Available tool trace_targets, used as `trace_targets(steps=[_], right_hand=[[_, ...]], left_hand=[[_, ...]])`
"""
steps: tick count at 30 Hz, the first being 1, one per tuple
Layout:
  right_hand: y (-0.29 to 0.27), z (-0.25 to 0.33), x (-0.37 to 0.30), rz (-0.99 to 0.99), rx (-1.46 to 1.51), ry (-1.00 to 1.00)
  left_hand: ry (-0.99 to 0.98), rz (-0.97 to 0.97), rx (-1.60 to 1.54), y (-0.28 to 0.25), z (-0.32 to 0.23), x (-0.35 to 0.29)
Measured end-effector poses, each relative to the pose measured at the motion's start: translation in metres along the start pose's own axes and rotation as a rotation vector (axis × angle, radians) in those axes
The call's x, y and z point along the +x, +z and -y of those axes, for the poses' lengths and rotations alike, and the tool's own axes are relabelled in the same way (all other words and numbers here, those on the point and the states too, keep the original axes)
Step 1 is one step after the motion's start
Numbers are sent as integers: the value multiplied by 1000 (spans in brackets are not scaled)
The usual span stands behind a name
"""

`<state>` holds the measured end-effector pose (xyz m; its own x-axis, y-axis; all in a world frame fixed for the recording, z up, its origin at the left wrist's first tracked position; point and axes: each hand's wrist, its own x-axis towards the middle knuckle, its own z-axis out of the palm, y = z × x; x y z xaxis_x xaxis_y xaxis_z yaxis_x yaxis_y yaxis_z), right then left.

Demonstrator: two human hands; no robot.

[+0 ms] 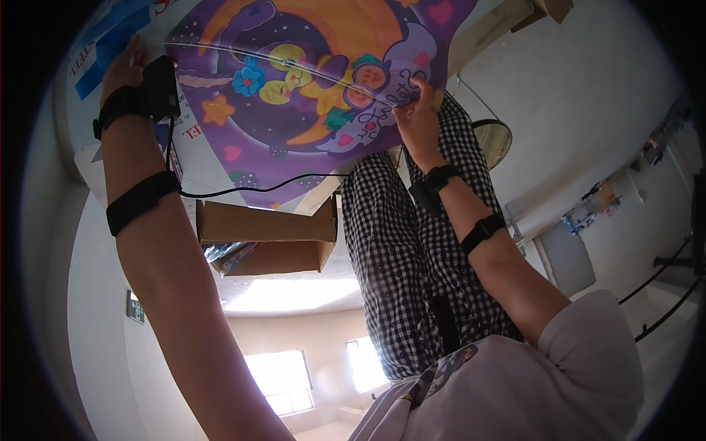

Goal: Assembling a toy kite by inserting plastic rods and securing them with tape and string.

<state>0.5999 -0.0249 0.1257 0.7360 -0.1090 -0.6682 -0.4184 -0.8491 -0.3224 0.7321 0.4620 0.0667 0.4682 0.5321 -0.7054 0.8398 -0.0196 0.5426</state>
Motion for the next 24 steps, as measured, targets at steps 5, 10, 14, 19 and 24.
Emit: trace_targets(steps=[5, 10, 14, 19, 24], right_hand=[[0, 2, 0, -10, -17, 1], [-1, 4, -1, 3, -42, 36], [0, 3, -1, -9, -48, 130], [0, 1, 2, -24, -101, 173], [-3, 2, 6, 7, -148, 181]], left_hand=[[-193, -101, -253, 9, -10, -6], [25, -19, 240, 3, -6, -12], [72, 13, 328, -1, 4, 1], [-41, 4, 100, 2, 8, 11], [-4, 9, 205, 1, 5, 7]])
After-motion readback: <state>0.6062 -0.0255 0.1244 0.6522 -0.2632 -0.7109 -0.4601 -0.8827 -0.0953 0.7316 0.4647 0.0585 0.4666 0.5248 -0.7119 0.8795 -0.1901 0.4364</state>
